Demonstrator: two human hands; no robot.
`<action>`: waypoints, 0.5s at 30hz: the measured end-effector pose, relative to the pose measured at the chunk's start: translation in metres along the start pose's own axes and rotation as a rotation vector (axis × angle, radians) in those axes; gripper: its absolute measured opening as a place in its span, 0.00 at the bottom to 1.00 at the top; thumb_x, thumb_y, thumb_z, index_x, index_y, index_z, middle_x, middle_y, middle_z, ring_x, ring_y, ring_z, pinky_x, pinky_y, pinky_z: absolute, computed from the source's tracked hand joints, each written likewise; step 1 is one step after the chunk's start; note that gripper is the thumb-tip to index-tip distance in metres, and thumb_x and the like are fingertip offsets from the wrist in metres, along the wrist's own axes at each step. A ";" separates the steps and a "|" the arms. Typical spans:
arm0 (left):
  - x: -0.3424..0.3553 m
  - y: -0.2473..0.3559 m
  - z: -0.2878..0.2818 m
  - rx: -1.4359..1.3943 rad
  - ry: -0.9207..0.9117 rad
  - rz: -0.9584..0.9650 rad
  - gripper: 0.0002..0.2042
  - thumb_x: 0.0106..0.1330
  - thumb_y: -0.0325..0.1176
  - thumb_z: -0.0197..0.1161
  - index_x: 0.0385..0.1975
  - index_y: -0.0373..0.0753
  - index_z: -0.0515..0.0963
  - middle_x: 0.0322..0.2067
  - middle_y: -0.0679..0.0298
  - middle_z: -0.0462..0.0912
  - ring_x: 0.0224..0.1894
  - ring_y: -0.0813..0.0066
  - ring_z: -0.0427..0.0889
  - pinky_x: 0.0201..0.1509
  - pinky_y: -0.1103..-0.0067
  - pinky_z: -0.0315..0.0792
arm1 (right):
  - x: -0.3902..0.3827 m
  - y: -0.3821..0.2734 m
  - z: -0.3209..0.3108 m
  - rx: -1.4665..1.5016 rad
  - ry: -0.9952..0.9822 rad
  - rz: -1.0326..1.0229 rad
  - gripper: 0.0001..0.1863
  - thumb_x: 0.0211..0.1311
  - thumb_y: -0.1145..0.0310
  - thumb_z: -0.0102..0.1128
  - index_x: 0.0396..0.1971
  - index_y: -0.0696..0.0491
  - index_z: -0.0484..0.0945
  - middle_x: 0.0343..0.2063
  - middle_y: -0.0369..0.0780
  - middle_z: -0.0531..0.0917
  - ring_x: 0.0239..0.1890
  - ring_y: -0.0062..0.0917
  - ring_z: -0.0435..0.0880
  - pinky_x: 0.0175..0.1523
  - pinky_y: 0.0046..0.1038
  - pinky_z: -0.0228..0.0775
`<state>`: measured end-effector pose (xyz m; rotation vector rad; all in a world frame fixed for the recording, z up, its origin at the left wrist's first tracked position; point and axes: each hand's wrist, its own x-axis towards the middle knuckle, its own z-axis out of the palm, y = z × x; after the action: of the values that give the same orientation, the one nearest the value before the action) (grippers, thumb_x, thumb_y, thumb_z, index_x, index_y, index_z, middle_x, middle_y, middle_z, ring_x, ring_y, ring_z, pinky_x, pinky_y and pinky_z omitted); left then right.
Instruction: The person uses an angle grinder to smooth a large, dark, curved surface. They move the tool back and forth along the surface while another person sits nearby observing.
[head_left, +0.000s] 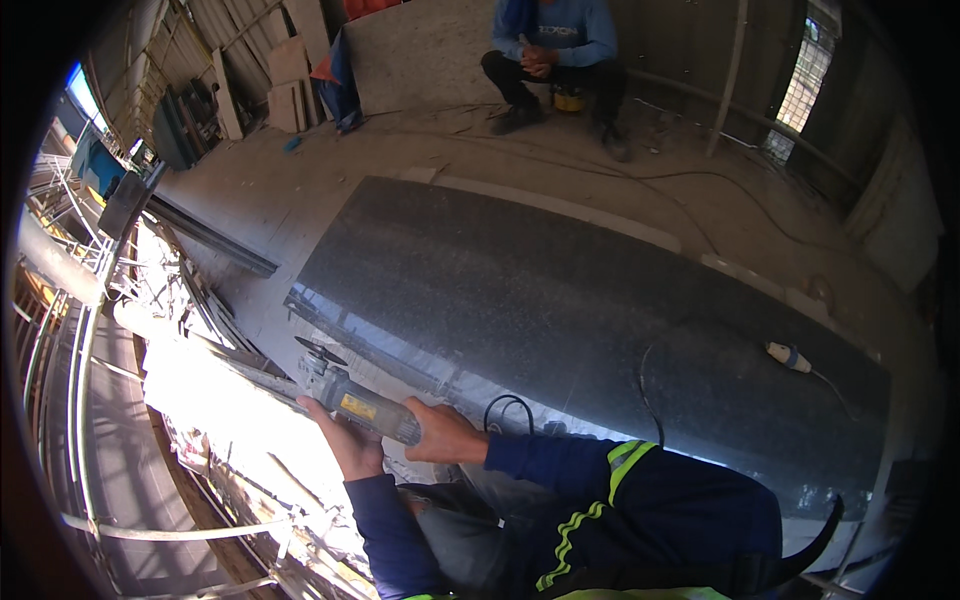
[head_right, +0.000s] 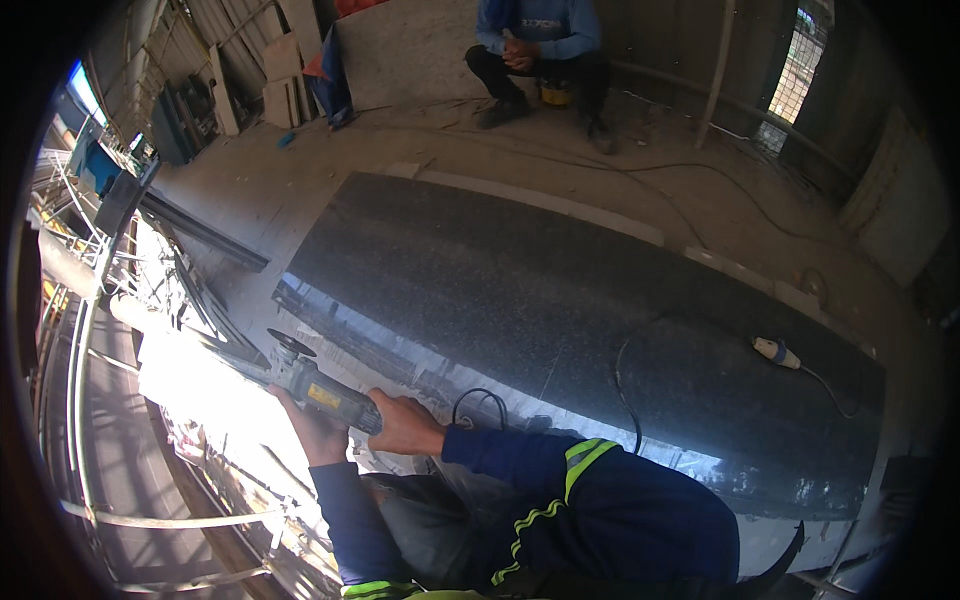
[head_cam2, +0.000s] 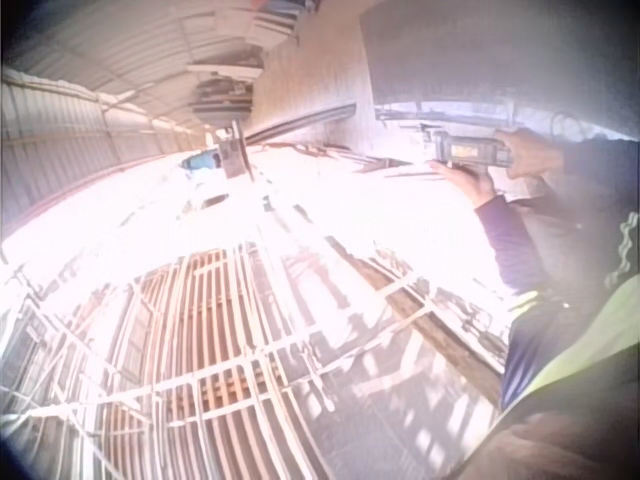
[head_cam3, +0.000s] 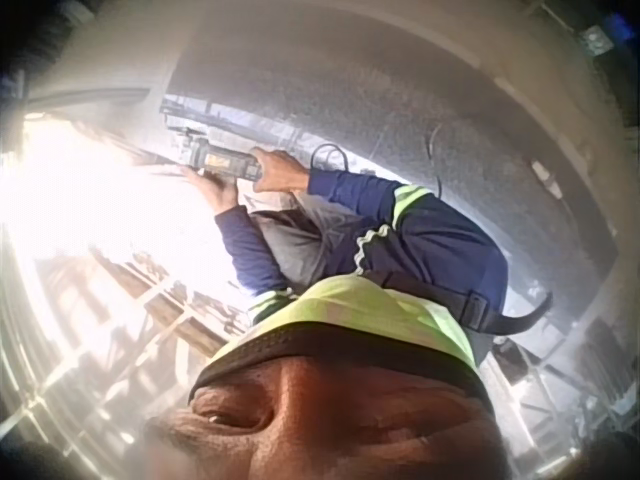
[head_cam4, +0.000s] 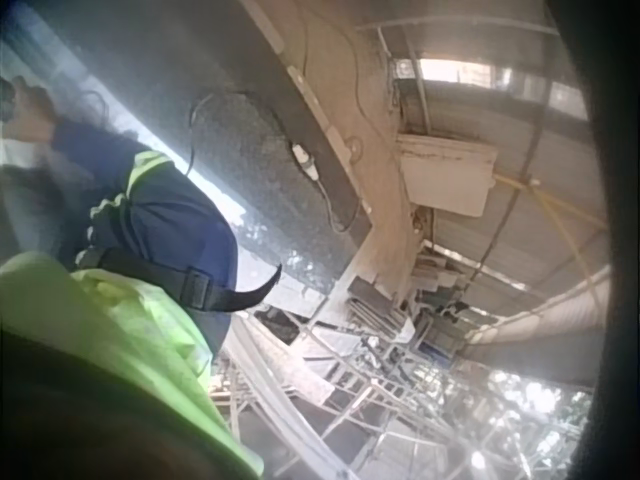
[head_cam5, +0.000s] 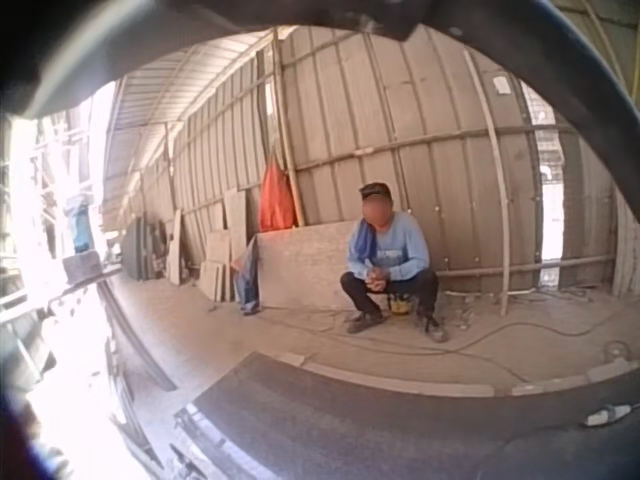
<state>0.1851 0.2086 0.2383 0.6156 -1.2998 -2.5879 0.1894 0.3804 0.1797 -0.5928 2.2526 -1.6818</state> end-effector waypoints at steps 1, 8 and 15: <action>-0.001 -0.001 0.001 0.001 -0.023 0.000 0.52 0.71 0.77 0.53 0.75 0.30 0.59 0.73 0.51 0.67 0.73 0.53 0.69 0.75 0.58 0.67 | 0.000 0.003 0.001 -0.009 0.000 -0.003 0.41 0.48 0.61 0.74 0.63 0.61 0.70 0.39 0.61 0.88 0.44 0.56 0.89 0.51 0.46 0.81; 0.009 0.008 -0.038 -0.110 0.094 -0.085 0.40 0.75 0.69 0.56 0.69 0.37 0.70 0.63 0.53 0.79 0.66 0.56 0.77 0.72 0.60 0.70 | 0.007 0.006 0.017 -0.058 -0.112 0.067 0.44 0.48 0.58 0.75 0.65 0.61 0.69 0.40 0.62 0.88 0.45 0.56 0.89 0.51 0.47 0.81; 0.012 0.016 -0.025 -0.074 0.108 0.037 0.41 0.70 0.66 0.65 0.64 0.29 0.75 0.57 0.52 0.82 0.59 0.54 0.80 0.69 0.59 0.70 | 0.016 -0.008 0.023 0.020 -0.108 0.043 0.38 0.51 0.56 0.75 0.58 0.58 0.70 0.40 0.59 0.88 0.47 0.58 0.88 0.54 0.50 0.80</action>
<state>0.1853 0.1767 0.2340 0.7006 -1.1653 -2.5226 0.1868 0.3508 0.1814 -0.6106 2.1553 -1.6108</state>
